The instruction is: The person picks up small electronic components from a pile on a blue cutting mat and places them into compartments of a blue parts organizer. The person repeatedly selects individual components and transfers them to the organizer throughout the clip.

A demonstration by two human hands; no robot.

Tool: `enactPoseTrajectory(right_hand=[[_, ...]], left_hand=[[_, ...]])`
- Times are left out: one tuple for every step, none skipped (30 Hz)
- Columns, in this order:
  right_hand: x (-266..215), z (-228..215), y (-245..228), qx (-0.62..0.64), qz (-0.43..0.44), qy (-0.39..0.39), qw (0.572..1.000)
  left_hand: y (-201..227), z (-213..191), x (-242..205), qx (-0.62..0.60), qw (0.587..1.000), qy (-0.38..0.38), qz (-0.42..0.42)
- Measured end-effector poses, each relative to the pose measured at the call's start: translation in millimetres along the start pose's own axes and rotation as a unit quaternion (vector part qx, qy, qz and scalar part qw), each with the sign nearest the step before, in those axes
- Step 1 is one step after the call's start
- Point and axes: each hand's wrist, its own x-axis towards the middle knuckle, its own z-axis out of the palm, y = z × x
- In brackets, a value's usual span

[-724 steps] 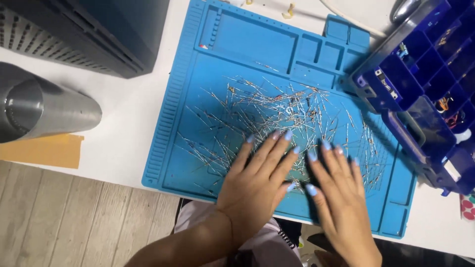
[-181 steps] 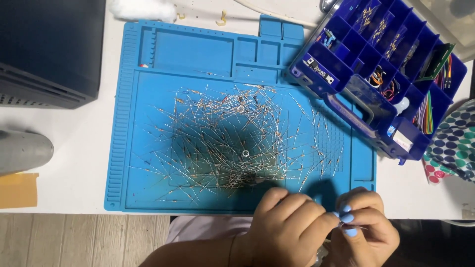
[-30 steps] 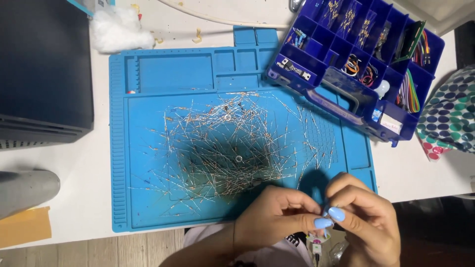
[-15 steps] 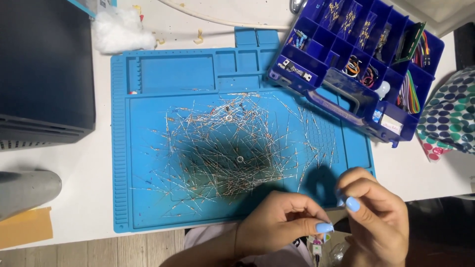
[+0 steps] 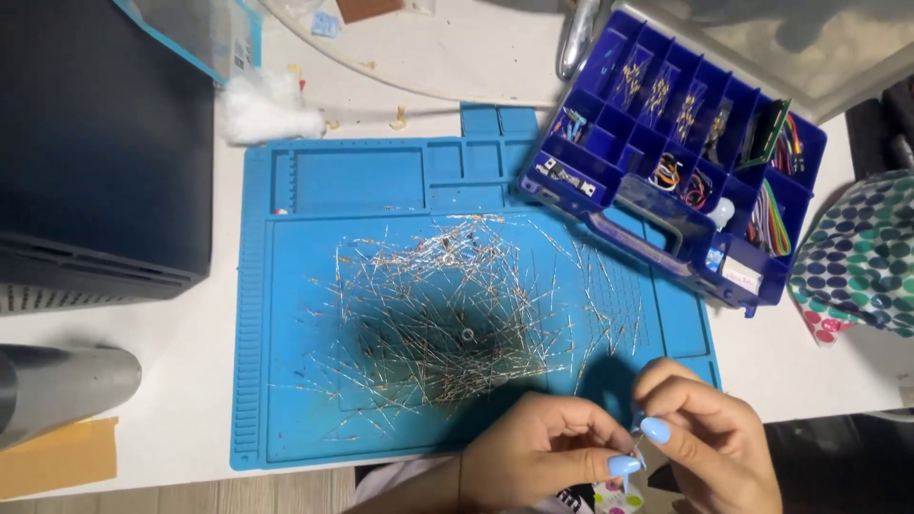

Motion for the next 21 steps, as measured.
enactPoseTrajectory(right_hand=[[2, 0, 0, 0.000, -0.004, 0.000, 1.000], [4, 0, 1, 0.028, -0.001, -0.014, 0.999], [5, -1, 1, 0.056, 0.002, -0.029, 0.998], [7, 0, 0, 0.056, -0.002, -0.028, 0.998], [8, 0, 0, 0.031, -0.003, -0.018, 0.999], [9, 0, -1, 0.005, -0.004, -0.008, 1.000], [12, 2, -5, 0.005, -0.008, -0.007, 1.000], [15, 3, -9, 0.002, -0.007, -0.001, 1.000], [17, 4, -12, -0.001, -0.005, 0.006, 1.000], [21, 2, -17, -0.002, -0.010, 0.007, 1.000], [25, -1, -22, -0.026, 0.001, 0.042, 0.999], [29, -3, -27, -0.050, 0.012, 0.077, 0.996], [44, -11, -31, -0.052, 0.008, 0.077, 0.996], [58, -19, -35, -0.117, -0.038, 0.089, 0.988], [73, -27, -40, -0.181, -0.084, 0.102, 0.975], [93, -25, -56, -0.183, -0.087, 0.100, 0.974], [114, -23, -73, -0.227, -0.029, 0.170, 0.958], [135, -21, -90, -0.267, 0.029, 0.238, 0.934], [158, -39, -86, -0.268, 0.024, 0.236, 0.934], [183, -56, -83, -0.276, -0.004, 0.225, 0.934], [208, -73, -80, -0.284, -0.032, 0.214, 0.934]], left_hand=[[3, 1, -1, 0.003, 1.000, -0.001, 0.002], [6, 1, -1, 0.011, 1.000, 0.008, -0.002], [9, 2, -2, 0.018, 1.000, 0.016, -0.006], [11, 2, -2, 0.022, 1.000, 0.014, -0.005], [13, 1, -2, 0.027, 0.999, 0.017, -0.001], [16, 1, -3, 0.033, 0.999, 0.019, 0.003], [16, 0, -3, 0.037, 0.999, 0.017, 0.005], [17, 0, -3, 0.028, 0.999, 0.025, 0.010], [17, 0, -4, 0.019, 0.999, 0.034, 0.016], [20, -1, -5, 0.022, 0.999, 0.031, 0.018], [22, -2, -6, 0.050, 0.998, 0.047, 0.015], [24, -2, -8, 0.076, 0.995, 0.064, 0.013], [29, -4, -10, 0.078, 0.995, 0.063, 0.016], [32, -4, -12, 0.097, 0.992, 0.074, 0.020], [36, -5, -14, 0.115, 0.989, 0.086, 0.024], [34, -6, -16, 0.115, 0.989, 0.086, 0.027], [32, -8, -18, 0.131, 0.986, 0.096, 0.031], [30, -10, -20, 0.148, 0.983, 0.106, 0.036], [37, -9, -24, 0.149, 0.982, 0.106, 0.040], [46, -8, -27, 0.180, 0.976, 0.119, -0.007], [54, -7, -31, 0.210, 0.967, 0.132, -0.055]])
